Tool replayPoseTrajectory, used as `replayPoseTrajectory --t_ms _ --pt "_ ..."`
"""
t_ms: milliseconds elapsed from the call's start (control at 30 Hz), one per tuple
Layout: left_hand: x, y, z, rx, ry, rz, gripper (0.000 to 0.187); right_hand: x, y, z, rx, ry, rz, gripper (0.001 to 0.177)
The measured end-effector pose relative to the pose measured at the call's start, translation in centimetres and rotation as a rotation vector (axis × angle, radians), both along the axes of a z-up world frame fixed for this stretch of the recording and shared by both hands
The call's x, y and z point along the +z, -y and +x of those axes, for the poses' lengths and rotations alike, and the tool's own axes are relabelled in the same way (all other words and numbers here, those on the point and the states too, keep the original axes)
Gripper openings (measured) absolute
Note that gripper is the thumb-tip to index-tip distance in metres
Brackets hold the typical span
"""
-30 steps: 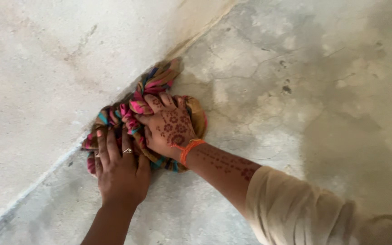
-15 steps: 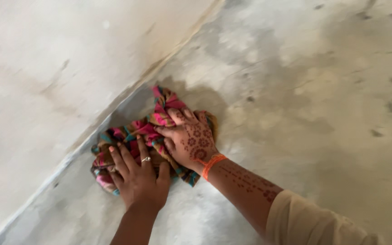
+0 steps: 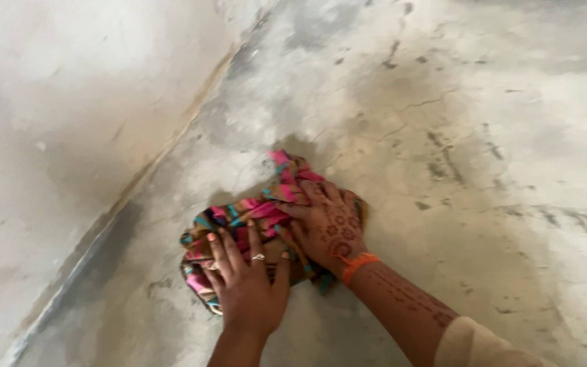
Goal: The person scrubs a concrete floor with a colorful cloth using both hands. They move the cloth back and forth along the base of a wall, focusing on the corner and the junction between the floor and the wall.
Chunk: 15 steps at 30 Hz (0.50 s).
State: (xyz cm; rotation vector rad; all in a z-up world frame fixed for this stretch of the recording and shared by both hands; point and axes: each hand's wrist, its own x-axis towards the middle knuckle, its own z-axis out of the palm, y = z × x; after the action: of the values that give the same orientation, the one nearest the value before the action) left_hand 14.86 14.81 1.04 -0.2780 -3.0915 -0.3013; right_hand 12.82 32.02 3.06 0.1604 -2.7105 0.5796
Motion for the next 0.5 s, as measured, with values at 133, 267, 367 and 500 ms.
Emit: replayPoseTrajectory --t_ms 133,267,367,500 --pt "1.8 -4.6 0.0 -0.042 0.197 0.055 0.088 -1.0 -4.3 1.6 -0.138 -0.007 0.079 0.035" --pt "3.1 -9.2 1.2 -0.056 0.232 0.019 0.084 -1.0 -7.8 3.1 -0.269 0.040 0.044 0.036" --pt "3.7 -11.4 0.8 -0.104 0.246 0.012 0.082 -1.1 -9.7 3.8 -0.360 0.028 0.047 0.037" --pt "3.5 -11.3 0.8 -0.139 0.211 0.065 0.079 -2.1 -9.8 3.3 -0.439 -0.020 0.060 0.037"
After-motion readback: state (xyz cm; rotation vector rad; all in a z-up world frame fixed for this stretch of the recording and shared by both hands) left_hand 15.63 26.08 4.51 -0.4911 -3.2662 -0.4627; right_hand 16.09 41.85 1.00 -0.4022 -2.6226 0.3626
